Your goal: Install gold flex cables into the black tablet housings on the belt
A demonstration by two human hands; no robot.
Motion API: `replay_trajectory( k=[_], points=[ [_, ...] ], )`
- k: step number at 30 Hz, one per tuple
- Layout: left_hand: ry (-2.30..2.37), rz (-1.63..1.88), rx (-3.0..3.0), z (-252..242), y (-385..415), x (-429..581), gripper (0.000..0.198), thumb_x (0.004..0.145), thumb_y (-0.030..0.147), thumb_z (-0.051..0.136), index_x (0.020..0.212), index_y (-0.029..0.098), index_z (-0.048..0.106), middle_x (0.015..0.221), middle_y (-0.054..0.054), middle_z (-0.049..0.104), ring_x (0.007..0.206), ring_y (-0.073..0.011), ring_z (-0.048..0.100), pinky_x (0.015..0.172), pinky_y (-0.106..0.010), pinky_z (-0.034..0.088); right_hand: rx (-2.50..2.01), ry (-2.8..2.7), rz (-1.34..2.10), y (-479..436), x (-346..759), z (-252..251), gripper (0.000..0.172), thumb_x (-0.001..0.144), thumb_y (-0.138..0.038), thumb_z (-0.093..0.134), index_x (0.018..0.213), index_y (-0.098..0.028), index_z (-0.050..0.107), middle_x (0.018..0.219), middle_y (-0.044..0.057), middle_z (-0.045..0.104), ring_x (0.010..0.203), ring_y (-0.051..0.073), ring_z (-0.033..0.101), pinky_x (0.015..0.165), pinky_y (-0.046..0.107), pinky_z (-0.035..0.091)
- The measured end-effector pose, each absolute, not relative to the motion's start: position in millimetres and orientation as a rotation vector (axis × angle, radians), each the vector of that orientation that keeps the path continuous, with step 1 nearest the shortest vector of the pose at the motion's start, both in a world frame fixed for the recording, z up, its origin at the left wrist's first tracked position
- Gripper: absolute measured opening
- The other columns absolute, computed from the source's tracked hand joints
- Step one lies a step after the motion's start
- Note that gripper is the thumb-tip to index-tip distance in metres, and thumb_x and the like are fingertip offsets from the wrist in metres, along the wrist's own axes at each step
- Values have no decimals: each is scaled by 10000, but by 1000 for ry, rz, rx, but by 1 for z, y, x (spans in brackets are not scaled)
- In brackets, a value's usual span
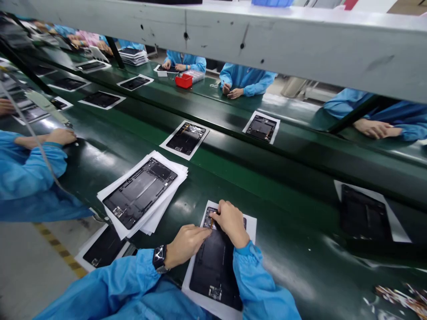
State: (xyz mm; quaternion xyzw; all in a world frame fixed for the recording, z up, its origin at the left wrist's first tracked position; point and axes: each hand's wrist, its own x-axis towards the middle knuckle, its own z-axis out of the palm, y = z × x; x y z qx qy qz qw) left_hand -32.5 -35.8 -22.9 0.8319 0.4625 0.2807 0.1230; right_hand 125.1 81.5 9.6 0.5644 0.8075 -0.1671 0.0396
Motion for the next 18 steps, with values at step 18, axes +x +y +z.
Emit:
replay_trajectory(
  k=[18],
  points=[
    [1321, 937, 2470, -28, -39, -34, 239, 988, 152, 433, 1092, 146, 648, 1097, -94, 687, 977, -181, 645, 844, -325, 564, 1451, 2684, -406, 81, 127, 8, 186, 891, -366, 660, 884, -211, 557, 952, 35, 588, 829, 186, 617, 612, 281, 308]
  ],
)
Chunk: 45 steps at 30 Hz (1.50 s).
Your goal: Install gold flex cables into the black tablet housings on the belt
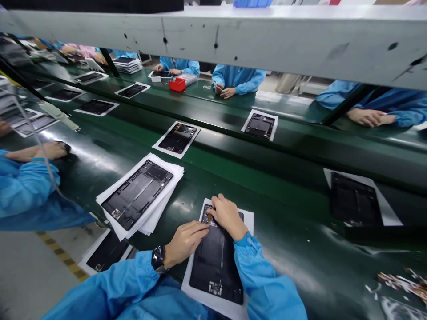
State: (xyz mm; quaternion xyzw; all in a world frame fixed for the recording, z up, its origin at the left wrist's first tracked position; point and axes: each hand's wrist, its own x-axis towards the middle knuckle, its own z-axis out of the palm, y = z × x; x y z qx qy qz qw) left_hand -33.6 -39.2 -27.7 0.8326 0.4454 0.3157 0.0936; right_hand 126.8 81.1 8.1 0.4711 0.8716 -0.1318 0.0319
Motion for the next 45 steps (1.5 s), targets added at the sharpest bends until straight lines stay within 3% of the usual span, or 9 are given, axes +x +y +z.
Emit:
replay_trajectory(
  k=[9, 45],
  points=[
    [1320, 881, 2594, -43, -46, -31, 231, 989, 162, 449, 1071, 151, 664, 1083, -85, 712, 993, -175, 635, 807, -321, 550, 1430, 2698, -636, 94, 138, 4, 241, 827, -377, 733, 837, -222, 549, 874, -13, 576, 686, 134, 565, 569, 268, 260],
    [1222, 770, 2593, -37, -45, -36, 203, 947, 107, 523, 1111, 149, 636, 1155, -60, 702, 1029, -200, 622, 825, -349, 522, 1494, 2647, -775, 99, 141, 6, 260, 799, -390, 753, 820, -214, 563, 881, -7, 585, 696, 139, 555, 568, 258, 250]
  ],
)
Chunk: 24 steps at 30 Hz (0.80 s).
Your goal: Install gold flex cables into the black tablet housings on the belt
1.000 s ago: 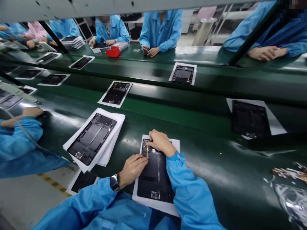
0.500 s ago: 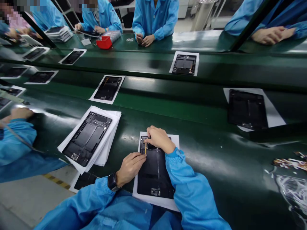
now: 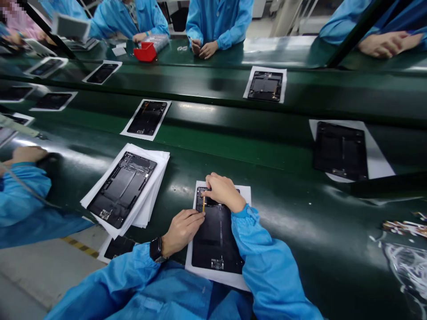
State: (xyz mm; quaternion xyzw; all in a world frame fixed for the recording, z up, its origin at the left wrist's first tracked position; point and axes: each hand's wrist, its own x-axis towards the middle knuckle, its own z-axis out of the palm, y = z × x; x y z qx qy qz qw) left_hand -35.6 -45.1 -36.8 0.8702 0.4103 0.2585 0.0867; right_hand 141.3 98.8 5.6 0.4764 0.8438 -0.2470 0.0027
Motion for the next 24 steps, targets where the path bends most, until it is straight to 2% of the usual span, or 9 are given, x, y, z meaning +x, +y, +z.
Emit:
replay_trajectory(
  k=[2, 4, 7, 9, 14, 17, 21, 24],
  points=[
    [1200, 768, 2554, -34, -45, -38, 200, 946, 149, 546, 1130, 156, 625, 1167, -64, 695, 1043, -203, 616, 843, -355, 525, 1524, 2657, -789, 97, 144, 9, 191, 822, -326, 723, 848, -208, 576, 888, 6, 580, 728, 152, 561, 596, 254, 293],
    [1176, 786, 2482, -30, -44, -41, 229, 937, 198, 578, 1160, 154, 606, 1188, -73, 681, 1071, -203, 605, 879, -357, 526, 1536, 2700, -854, 94, 149, 15, 74, 846, -169, 639, 901, -196, 596, 919, 24, 573, 800, 161, 572, 669, 247, 359],
    [1179, 782, 2430, -25, -39, -45, 287, 933, 211, 576, 1211, 139, 575, 1271, -94, 631, 1169, -217, 558, 975, -376, 497, 1447, 2775, -1047, 90, 158, 26, 307, 809, 29, 470, 963, -182, 632, 967, 46, 578, 878, 150, 583, 775, 235, 411],
    [1189, 688, 2484, -21, -34, -47, 288, 947, 209, 548, 1226, 139, 571, 1325, -101, 592, 1219, -240, 522, 999, -400, 479, 1392, 2781, -1147, 87, 163, 31, 363, 801, 48, 432, 970, -179, 659, 962, 54, 605, 880, 153, 595, 788, 241, 430],
    [1108, 332, 2648, -8, -22, -50, 277, 965, 223, 501, 1219, 136, 573, 1384, -121, 530, 1227, -290, 497, 935, -438, 481, 1505, 2716, -1368, 73, 174, 38, 214, 840, -81, 522, 890, -184, 703, 912, 60, 680, 797, 174, 645, 741, 278, 479],
    [1077, 279, 2655, 0, -22, -52, 288, 973, 256, 490, 1225, 138, 566, 1393, -130, 511, 1255, -297, 471, 954, -445, 465, 1676, 2532, -1670, 58, 181, 36, 110, 851, -245, 602, 795, -187, 676, 764, 47, 701, 666, 177, 664, 658, 281, 501],
    [1034, 261, 2664, 6, -24, -56, 312, 936, 230, 529, 1233, 142, 561, 1433, -155, 459, 1308, -315, 425, 994, -457, 440, 1930, 2255, -1853, 31, 184, 26, 269, 835, -436, 651, 722, -204, 572, 570, 4, 647, 455, 151, 582, 471, 250, 423],
    [997, 247, 2676, 8, -26, -58, 319, 917, 220, 541, 1226, 147, 567, 1450, -154, 439, 1335, -336, 391, 1006, -471, 429, 2002, 2192, -1919, 9, 181, 17, 321, 850, -483, 634, 713, -209, 537, 536, -29, 592, 398, 110, 493, 428, 228, 357]
  ],
)
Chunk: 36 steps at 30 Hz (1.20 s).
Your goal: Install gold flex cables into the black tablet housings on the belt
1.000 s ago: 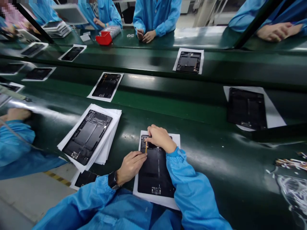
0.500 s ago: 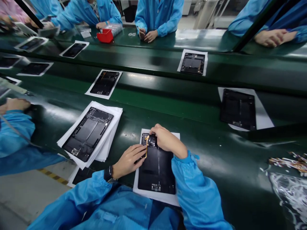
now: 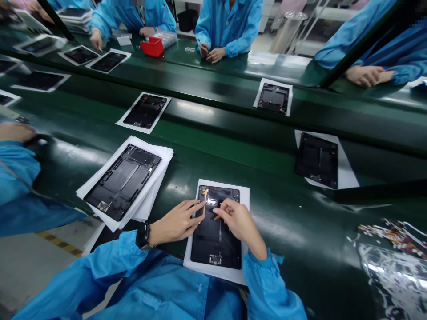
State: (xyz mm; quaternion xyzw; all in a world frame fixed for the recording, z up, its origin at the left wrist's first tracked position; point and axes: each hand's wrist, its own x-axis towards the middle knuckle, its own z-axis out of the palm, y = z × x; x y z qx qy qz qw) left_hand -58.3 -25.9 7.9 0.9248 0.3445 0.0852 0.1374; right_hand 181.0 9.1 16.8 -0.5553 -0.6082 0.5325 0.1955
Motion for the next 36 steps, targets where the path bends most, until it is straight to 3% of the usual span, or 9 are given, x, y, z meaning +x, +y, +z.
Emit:
replay_trajectory(
  k=[9, 17, 23, 30, 33, 36],
  points=[
    [1039, 363, 2621, 0, -30, -55, 239, 935, 237, 552, 1159, 153, 567, 1332, -124, 541, 1298, -293, 440, 1047, -452, 417, -1549, -1555, 1587, -45, 184, 13, 295, 901, -451, 592, 1016, -181, 624, 797, 49, 698, 643, 164, 627, 629, 284, 523],
    [1072, 396, 2625, -5, -9, -53, 263, 974, 209, 478, 1218, 128, 535, 1355, -140, 535, 1309, -296, 432, 1039, -459, 409, -1496, -2108, 859, -59, 167, 13, 207, 992, -247, 441, 1125, -211, 596, 1019, 81, 681, 910, 214, 669, 807, 340, 539],
    [1006, 488, 2541, -10, -3, -59, 278, 940, 116, 468, 1200, 150, 559, 1316, -123, 570, 1301, -267, 452, 1036, -442, 423, -1400, -2526, 538, -45, 142, 16, 258, 956, -74, 380, 1059, -183, 590, 955, 82, 675, 796, 213, 672, 697, 330, 540],
    [956, 719, 2240, -20, 0, -74, 310, 942, 143, 471, 1232, 186, 570, 1385, -84, 544, 1352, -207, 436, 1127, -421, 379, -1322, -2819, 338, -37, 128, 29, 266, 878, 14, 418, 935, -171, 600, 814, 48, 648, 629, 192, 624, 574, 296, 467],
    [884, 697, 2230, -21, 0, -77, 462, 912, 246, 589, 1355, 172, 482, 1467, -125, 460, 1422, -238, 347, 1163, -446, 330, -1335, -2802, 382, -36, 126, 28, 255, 886, 6, 428, 948, -173, 599, 827, 50, 657, 657, 183, 634, 592, 279, 470],
    [804, 637, 2276, -24, -1, -79, 893, 797, 420, 749, 1492, 112, 279, 1558, -198, 290, 1481, -293, 208, 1193, -474, 264, -1327, -2760, 421, -37, 124, 24, 265, 892, 1, 419, 972, -172, 603, 885, 70, 674, 709, 188, 648, 629, 282, 495]
  ],
)
